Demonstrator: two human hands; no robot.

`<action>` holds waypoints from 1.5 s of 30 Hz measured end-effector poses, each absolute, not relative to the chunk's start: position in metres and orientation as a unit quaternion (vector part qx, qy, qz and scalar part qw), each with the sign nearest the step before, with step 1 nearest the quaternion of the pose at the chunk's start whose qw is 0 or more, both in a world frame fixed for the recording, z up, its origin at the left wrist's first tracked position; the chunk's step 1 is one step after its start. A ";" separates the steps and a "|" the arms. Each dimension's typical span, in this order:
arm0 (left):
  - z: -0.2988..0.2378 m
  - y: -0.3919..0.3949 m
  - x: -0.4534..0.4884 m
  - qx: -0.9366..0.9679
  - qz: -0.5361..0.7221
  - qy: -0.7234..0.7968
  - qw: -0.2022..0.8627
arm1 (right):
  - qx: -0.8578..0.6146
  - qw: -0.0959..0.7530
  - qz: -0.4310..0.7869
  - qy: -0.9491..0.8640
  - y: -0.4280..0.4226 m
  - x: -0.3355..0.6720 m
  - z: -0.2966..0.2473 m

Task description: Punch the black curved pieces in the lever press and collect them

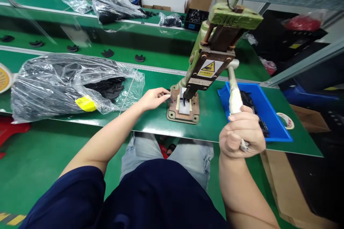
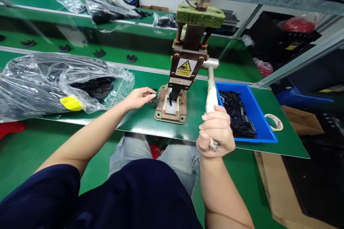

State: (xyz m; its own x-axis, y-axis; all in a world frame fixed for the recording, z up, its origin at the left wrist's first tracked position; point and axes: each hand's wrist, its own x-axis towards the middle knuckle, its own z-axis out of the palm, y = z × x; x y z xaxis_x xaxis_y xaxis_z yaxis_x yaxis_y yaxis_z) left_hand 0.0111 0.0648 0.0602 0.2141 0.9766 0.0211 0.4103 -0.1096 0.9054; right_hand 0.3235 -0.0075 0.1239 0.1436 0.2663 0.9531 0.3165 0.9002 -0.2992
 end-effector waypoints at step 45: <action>0.062 0.100 0.076 0.436 0.279 0.570 0.638 | -0.123 0.772 0.027 -0.622 0.043 0.318 0.232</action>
